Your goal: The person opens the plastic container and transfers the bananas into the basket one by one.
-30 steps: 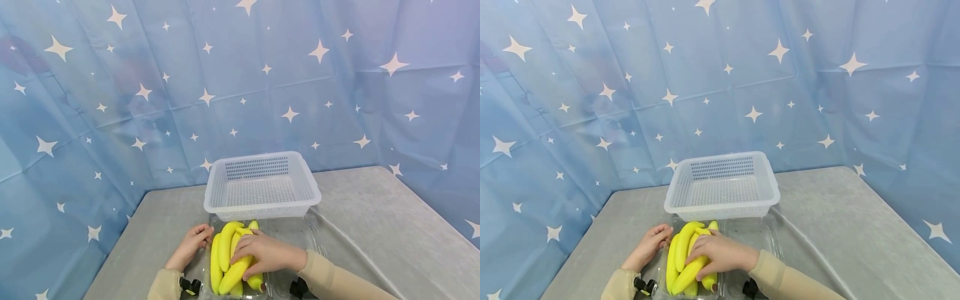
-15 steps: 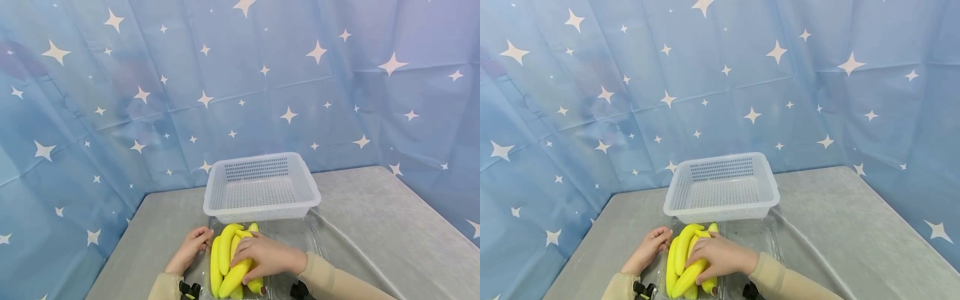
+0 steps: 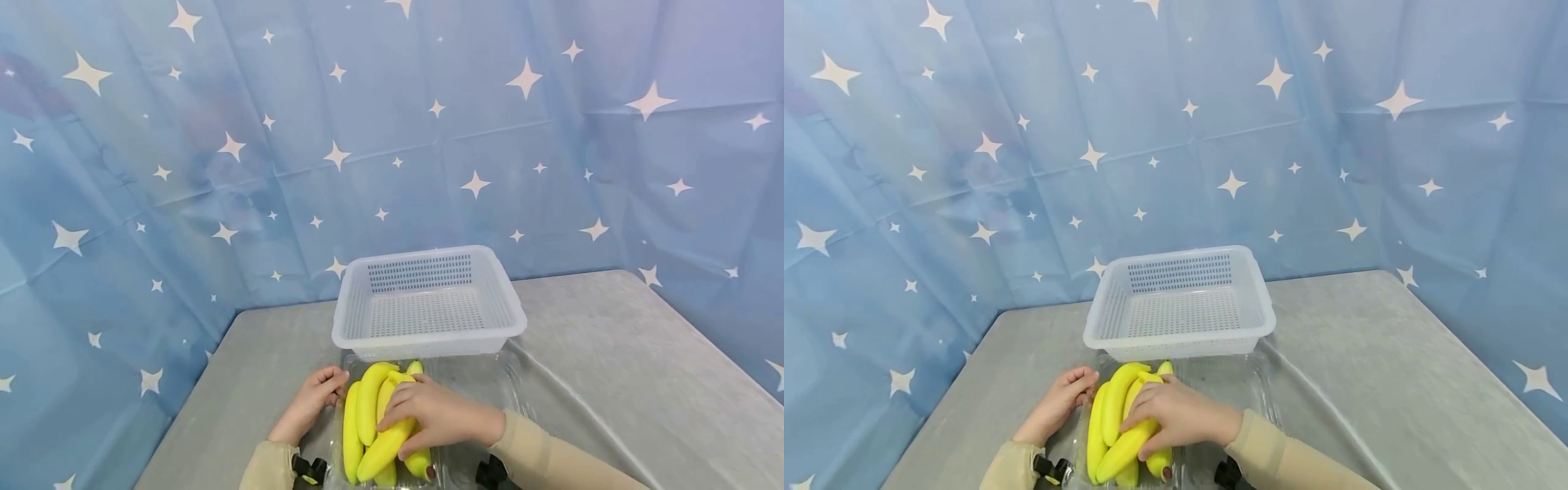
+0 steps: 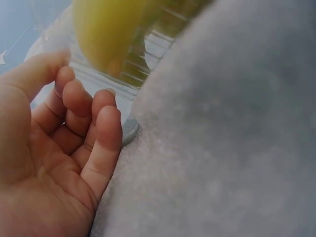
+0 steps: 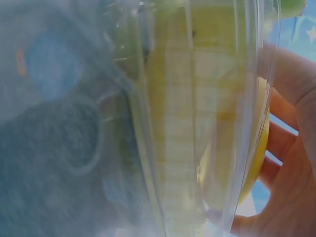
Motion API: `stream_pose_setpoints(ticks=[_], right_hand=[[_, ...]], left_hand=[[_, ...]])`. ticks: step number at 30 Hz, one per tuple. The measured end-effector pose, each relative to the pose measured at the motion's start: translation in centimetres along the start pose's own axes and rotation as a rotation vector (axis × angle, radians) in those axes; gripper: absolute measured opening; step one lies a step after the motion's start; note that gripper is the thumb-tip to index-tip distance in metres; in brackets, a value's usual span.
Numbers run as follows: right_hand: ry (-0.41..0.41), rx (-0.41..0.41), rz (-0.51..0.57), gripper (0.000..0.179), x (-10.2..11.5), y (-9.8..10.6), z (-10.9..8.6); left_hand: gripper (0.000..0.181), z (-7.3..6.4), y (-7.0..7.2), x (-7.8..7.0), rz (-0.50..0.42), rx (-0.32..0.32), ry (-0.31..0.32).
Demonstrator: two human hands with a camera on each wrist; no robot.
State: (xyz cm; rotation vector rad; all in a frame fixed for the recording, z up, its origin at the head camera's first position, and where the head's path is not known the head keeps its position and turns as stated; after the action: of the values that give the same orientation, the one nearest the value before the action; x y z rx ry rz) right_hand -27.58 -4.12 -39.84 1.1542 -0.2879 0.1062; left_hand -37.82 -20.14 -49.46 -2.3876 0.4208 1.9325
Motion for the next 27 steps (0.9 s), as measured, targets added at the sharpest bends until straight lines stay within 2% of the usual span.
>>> stream_pose_setpoints(ticks=[6,14,23,27], right_hand=[[0.019,-0.016,-0.01,0.042,0.3,0.6,-0.1],[0.026,0.001,-0.061,0.043,0.8,0.9,-0.2],[0.053,-0.008,-0.087,0.043,1.5,1.4,0.0],[0.045,-0.008,-0.086,0.044,1.6,1.7,-0.1]], left_hand=[[0.028,-0.2,-0.3,-0.1,-0.013,0.019,0.033],[0.026,-1.5,-0.9,-1.3,-0.02,0.037,0.029],[0.03,-0.2,0.0,0.0,-0.022,0.003,0.026],[0.03,0.0,0.0,0.1,-0.017,0.014,0.028]])
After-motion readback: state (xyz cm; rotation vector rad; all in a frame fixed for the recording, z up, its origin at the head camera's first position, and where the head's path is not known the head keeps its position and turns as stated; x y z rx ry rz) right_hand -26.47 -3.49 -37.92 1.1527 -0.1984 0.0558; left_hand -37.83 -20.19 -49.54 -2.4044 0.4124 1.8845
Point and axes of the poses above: each hand's wrist, its own z-axis towards the middle knuckle, its own y-axis out of the back of the hand, x = y × z, the point moved 10 cm from there along z, towards the middle knuckle, and after that the axes turned 10 degrees about y, right-handed, at the moved point
